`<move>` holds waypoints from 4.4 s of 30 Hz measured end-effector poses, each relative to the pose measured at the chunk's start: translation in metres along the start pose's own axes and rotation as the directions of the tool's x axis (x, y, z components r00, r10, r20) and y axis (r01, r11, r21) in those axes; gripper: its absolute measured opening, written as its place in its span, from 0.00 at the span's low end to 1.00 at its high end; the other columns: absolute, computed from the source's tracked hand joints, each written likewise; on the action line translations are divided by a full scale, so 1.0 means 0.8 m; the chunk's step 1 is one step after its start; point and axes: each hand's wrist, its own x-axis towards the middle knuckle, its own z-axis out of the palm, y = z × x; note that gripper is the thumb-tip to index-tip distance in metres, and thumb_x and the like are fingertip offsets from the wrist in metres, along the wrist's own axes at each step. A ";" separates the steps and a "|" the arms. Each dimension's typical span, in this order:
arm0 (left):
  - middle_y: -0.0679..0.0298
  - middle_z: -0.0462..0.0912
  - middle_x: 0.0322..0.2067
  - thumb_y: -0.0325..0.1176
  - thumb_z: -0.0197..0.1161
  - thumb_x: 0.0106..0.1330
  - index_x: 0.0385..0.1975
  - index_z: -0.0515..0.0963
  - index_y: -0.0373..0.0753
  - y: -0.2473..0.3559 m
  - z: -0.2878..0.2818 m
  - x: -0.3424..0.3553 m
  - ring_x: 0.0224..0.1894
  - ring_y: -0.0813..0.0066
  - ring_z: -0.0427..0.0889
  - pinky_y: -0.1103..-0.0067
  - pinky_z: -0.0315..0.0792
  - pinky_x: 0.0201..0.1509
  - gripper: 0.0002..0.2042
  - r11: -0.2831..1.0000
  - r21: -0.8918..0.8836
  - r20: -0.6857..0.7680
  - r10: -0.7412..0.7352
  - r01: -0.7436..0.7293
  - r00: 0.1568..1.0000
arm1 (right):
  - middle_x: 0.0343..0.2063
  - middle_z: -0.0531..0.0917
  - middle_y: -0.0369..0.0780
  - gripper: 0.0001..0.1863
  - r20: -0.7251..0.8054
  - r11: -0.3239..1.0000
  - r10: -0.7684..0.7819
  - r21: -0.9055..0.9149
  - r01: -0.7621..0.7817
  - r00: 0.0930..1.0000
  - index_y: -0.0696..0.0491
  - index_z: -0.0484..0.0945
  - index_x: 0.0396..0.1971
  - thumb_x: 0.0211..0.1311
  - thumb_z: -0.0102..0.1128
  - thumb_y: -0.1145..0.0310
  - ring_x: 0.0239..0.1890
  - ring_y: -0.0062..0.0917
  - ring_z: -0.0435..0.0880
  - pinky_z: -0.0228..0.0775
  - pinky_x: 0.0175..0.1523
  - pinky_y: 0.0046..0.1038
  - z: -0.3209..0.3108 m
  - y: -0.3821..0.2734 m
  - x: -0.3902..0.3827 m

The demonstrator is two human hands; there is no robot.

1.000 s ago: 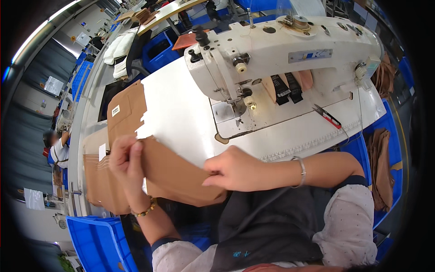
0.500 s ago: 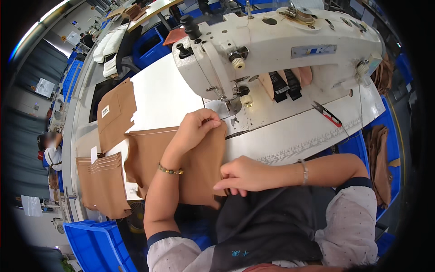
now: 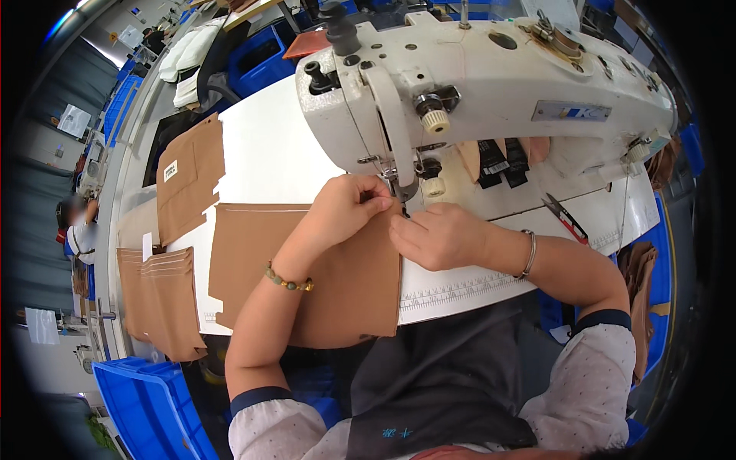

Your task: Using an industrial sewing machine to assemble components of a leather bag.

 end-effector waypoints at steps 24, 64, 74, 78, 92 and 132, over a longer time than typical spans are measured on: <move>0.61 0.87 0.39 0.29 0.73 0.57 0.43 0.82 0.32 0.017 -0.003 0.023 0.40 0.72 0.83 0.75 0.77 0.46 0.15 0.985 0.169 -0.200 0.009 0.026 0.980 | 0.21 0.80 0.34 0.03 0.156 0.905 0.316 0.248 -0.347 0.936 0.50 0.76 0.28 0.53 0.60 0.70 0.20 0.28 0.83 0.71 0.22 0.32 0.007 0.017 -0.014; 0.58 0.85 0.23 0.41 0.77 0.59 0.33 0.84 0.30 0.014 -0.008 -0.009 0.25 0.77 0.82 0.78 0.75 0.31 0.17 0.927 0.283 -0.298 -0.161 0.248 0.941 | 0.23 0.82 0.49 0.12 0.067 0.979 -0.047 0.202 0.032 0.997 0.60 0.79 0.22 0.43 0.61 0.65 0.17 0.23 0.79 0.68 0.17 0.25 -0.027 -0.027 -0.008; 0.59 0.82 0.48 0.35 0.74 0.57 0.47 0.83 0.40 0.027 0.040 -0.061 0.55 0.55 0.79 0.62 0.72 0.59 0.17 0.679 0.688 -0.132 0.463 -0.255 0.876 | 0.16 0.76 0.42 0.10 0.098 0.953 0.024 0.299 -0.052 0.995 0.58 0.77 0.18 0.44 0.61 0.65 0.14 0.22 0.76 0.66 0.15 0.26 -0.023 -0.028 -0.010; 0.60 0.81 0.52 0.33 0.72 0.60 0.51 0.83 0.40 0.017 0.055 -0.073 0.56 0.56 0.79 0.61 0.71 0.63 0.18 0.667 0.685 -0.093 0.477 -0.292 0.874 | 0.14 0.75 0.40 0.10 0.118 0.945 0.018 0.322 -0.055 0.993 0.57 0.77 0.18 0.44 0.61 0.65 0.13 0.23 0.76 0.66 0.15 0.26 -0.026 -0.026 -0.008; 0.63 0.84 0.49 0.34 0.69 0.62 0.51 0.84 0.44 -0.004 0.041 -0.040 0.54 0.63 0.80 0.60 0.67 0.62 0.16 0.668 0.691 -0.146 0.503 -0.277 0.852 | 0.16 0.73 0.40 0.08 0.080 0.952 0.151 0.255 -0.167 0.985 0.57 0.75 0.19 0.49 0.62 0.69 0.12 0.26 0.76 0.68 0.16 0.30 -0.001 -0.005 -0.010; 0.62 0.88 0.39 0.35 0.57 0.78 0.53 0.79 0.29 0.029 0.060 -0.065 0.38 0.77 0.86 0.82 0.79 0.40 0.15 0.751 -0.640 0.143 -0.092 0.163 0.985 | 0.36 0.85 0.32 0.07 0.257 0.923 0.352 0.061 -0.379 0.900 0.50 0.79 0.29 0.51 0.66 0.66 0.23 0.18 0.81 0.71 0.26 0.22 -0.097 -0.067 0.020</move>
